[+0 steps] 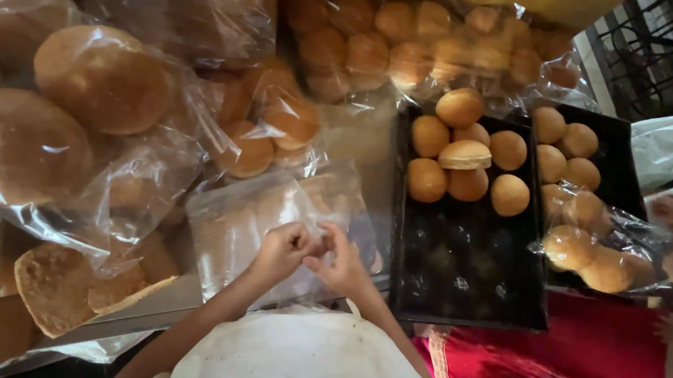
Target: The person puts buns into plastic bags and moves trays of buns across a table in a bakery.
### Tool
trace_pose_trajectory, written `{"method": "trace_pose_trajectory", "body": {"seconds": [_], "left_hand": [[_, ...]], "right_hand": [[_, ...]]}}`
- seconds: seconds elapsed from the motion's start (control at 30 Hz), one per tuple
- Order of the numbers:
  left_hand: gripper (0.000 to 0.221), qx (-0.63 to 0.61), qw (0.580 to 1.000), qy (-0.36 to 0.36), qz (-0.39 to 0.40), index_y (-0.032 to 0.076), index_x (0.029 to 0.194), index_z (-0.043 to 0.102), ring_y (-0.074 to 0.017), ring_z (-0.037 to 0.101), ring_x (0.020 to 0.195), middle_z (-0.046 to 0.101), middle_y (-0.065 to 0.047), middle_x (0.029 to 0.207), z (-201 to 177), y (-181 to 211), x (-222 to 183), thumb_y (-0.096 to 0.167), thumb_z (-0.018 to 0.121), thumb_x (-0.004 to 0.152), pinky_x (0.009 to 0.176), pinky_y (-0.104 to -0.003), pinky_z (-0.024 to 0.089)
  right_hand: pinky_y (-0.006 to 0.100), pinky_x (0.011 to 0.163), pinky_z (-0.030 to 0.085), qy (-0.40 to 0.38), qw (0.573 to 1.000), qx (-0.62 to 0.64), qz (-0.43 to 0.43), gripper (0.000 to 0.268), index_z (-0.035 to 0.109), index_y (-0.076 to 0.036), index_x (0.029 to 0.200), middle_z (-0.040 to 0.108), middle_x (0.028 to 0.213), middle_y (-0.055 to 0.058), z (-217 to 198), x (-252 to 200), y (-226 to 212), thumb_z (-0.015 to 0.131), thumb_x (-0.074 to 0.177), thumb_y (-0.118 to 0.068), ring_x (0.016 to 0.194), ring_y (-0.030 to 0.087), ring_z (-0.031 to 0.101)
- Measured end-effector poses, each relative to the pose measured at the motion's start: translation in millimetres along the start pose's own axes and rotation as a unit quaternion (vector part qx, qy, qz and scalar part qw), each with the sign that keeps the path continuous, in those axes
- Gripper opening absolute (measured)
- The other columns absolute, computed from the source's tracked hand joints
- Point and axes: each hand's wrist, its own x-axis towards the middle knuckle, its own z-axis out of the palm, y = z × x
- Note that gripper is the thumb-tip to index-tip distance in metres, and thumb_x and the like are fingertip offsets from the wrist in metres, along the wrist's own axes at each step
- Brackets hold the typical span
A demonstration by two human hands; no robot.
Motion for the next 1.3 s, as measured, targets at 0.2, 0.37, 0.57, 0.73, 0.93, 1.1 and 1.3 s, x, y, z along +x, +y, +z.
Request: {"method": "trace_pose_trajectory", "body": {"seconds": [0.2,0.37,0.57,0.73,0.93,1.1,1.3], "left_hand": [[0.032,0.122,0.99,-0.005,0.07,0.004,0.068,0.052,-0.0231,0.049,0.057,0.052,-0.01,0.064,-32.2,23.2,3.9,0.01,0.08,0.08,0.054,-0.036,0.044],[0.016,0.335,0.926,0.089,0.147,0.006,0.08,0.058,-0.034,0.063,0.078,0.063,-0.013,0.085,-60.7,66.5,5.0,0.008,0.073,0.08,0.068,-0.045,0.051],[0.037,0.168,0.98,0.097,0.049,0.002,0.114,0.057,-0.0274,0.067,0.084,0.064,-0.013,0.102,-41.4,43.0,13.2,0.013,0.074,0.083,0.073,-0.039,0.055],[0.067,0.14,0.975,0.159,0.067,-0.007,0.128,0.048,-0.0288,0.062,0.091,0.057,-0.018,0.11,-19.8,-21.7,11.1,0.019,0.082,0.077,0.076,-0.04,0.054],[0.039,0.128,0.982,0.134,-0.028,0.001,0.111,0.059,-0.0205,0.066,0.077,0.066,-0.013,0.094,-12.1,-17.5,1.4,0.022,0.077,0.084,0.068,-0.035,0.054],[0.025,0.156,0.983,0.081,-0.055,0.005,0.094,0.063,-0.018,0.062,0.057,0.067,-0.01,0.069,17.3,40.3,-0.8,0.027,0.075,0.09,0.055,-0.034,0.049],[0.022,0.156,0.982,-0.016,0.11,0.005,0.086,0.062,-0.016,0.056,0.057,0.062,-0.011,0.07,36.7,52.2,9.5,0.022,0.072,0.095,0.053,-0.032,0.047]], "right_hand": [[0.03,0.057,0.049,0.102,0.984,-0.035,0.145,0.055,0.056,-0.005,0.137,0.068,0.07,0.007,-35.4,-12.5,33.0,0.066,0.083,-0.004,0.059,0.013,0.06],[0.029,0.062,0.05,0.239,0.928,-0.273,0.086,0.049,0.067,-0.007,0.126,0.056,0.065,0.008,-71.3,-21.1,35.6,0.067,0.078,0.001,0.058,0.014,0.055],[0.023,0.057,0.047,0.258,0.951,-0.139,0.101,0.041,0.064,-0.003,0.126,0.054,0.065,0.0,-60.7,-19.9,36.2,0.067,0.085,0.0,0.058,0.007,0.052],[0.02,0.057,0.04,0.164,0.975,0.017,0.149,0.047,0.059,-0.003,0.133,0.053,0.071,-0.005,-49.4,-32.2,49.3,0.066,0.087,0.0,0.063,0.002,0.046],[0.025,0.06,0.044,0.195,0.967,-0.029,0.159,0.05,0.057,-0.002,0.132,0.057,0.073,0.002,-60.6,-33.2,25.9,0.074,0.085,-0.004,0.065,0.009,0.051],[0.039,0.077,0.052,0.152,0.959,-0.191,-0.143,0.022,0.062,-0.012,0.106,0.067,0.092,0.012,-59.4,-20.1,-31.1,0.075,0.089,-0.007,0.086,0.032,0.066],[0.046,0.086,0.053,-0.044,0.995,-0.088,0.017,0.027,0.066,-0.003,0.123,0.07,0.106,0.019,-56.1,-15.4,-0.4,0.059,0.097,-0.007,0.097,0.04,0.066]]}}
